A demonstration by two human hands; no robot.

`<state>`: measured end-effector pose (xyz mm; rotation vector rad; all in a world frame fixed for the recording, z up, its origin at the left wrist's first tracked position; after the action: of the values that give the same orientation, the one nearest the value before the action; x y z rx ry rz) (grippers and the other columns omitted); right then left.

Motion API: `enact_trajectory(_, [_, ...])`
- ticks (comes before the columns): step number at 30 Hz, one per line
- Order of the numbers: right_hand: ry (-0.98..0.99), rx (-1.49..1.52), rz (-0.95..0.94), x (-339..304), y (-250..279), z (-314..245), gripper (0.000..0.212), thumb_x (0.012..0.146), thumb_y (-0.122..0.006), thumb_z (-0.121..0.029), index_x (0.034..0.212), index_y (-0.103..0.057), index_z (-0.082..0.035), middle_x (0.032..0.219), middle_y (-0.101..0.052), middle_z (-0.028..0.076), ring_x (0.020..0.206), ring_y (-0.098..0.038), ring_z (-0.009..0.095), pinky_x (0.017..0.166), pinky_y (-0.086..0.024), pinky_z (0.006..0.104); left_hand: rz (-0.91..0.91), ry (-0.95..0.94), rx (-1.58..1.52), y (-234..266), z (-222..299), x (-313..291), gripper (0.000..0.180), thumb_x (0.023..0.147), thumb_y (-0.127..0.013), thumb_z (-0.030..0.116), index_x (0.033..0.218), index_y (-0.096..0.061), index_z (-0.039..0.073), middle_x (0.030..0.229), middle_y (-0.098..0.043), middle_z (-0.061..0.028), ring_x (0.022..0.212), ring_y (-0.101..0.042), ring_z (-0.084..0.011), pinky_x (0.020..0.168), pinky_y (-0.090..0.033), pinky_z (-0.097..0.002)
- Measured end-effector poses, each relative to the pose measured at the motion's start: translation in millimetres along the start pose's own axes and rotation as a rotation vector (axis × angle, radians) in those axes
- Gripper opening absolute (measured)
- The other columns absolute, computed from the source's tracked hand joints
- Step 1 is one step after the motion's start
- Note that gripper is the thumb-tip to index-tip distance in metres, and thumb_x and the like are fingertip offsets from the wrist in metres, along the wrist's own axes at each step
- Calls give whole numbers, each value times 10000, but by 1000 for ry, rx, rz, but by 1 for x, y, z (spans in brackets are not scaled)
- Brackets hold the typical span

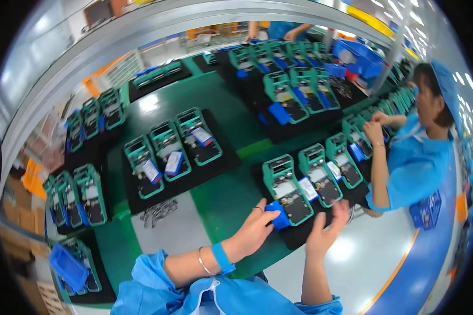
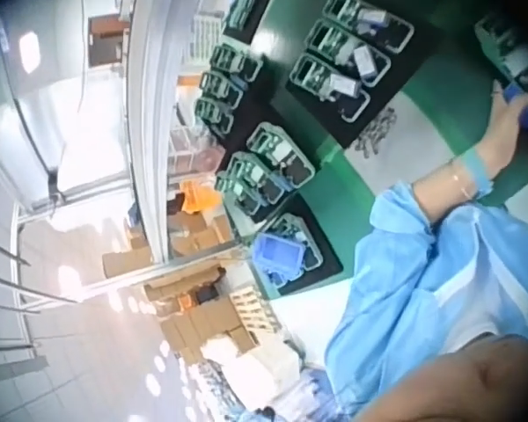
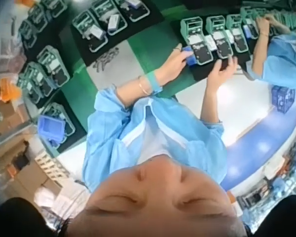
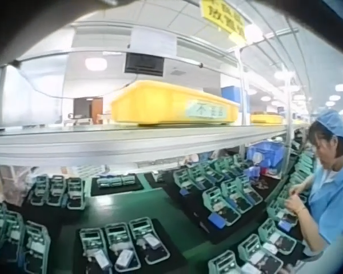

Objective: The person assembles electronic devices by hand, placing circuit boards, batteries, and screws into green plastic housings on an assembly line.

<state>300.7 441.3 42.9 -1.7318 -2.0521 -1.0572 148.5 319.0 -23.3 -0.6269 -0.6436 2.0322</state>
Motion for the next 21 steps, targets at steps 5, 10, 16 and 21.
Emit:
enact_trajectory(5, [-499, 33, -45, 8, -5, 132, 628, 1044, -475, -311, 1549, -237, -24, 1627, -205, 172, 1508, -178, 306, 1208, -165, 395, 25, 113, -165, 21, -13, 0, 1017, 927, -623, 369, 1548, 60, -56, 1598, -176, -196, 1485, -195, -281, 1203, -147, -491])
enact_trajectory(10, [-470, -320, -175, 9, -12, 151, 712, 1053, -372, -440, 1570, -138, -10, 1622, -175, 232, 1513, -111, 388, 1207, -148, 463, 1, 128, -228, 18, -20, -3, 976, 947, -602, 327, 1545, 65, -62, 1613, -129, -174, 1486, -195, -264, 1206, -148, -482])
enact_trajectory(16, [-318, -745, -424, 39, -49, 115, 704, 1039, -334, -499, 1546, -240, -20, 1638, -171, 177, 1525, -120, 327, 1170, -166, 594, 55, 91, -210, 30, -21, 4, 433, 988, -513, 240, 1365, -392, 65, 1375, -499, -39, 1301, -434, -164, 1125, -273, -443])
enact_trajectory(21, [-211, -811, -313, 51, -47, 145, 632, 1047, -362, -455, 1544, -291, -71, 1593, -288, 197, 1482, -256, 359, 1094, -230, 688, -18, 81, 162, 21, 15, 0, 716, 908, -608, 397, 1385, -356, -74, 1311, -532, -175, 1225, -489, -230, 1040, -385, -436])
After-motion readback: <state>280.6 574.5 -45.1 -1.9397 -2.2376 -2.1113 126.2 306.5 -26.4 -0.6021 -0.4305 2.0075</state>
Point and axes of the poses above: each hand's wrist, its own x-axis towards the middle knuckle, its own y-axis out of the back of the hand, z = x × y, the point moved 10 cm from there along x, towards the middle knuckle
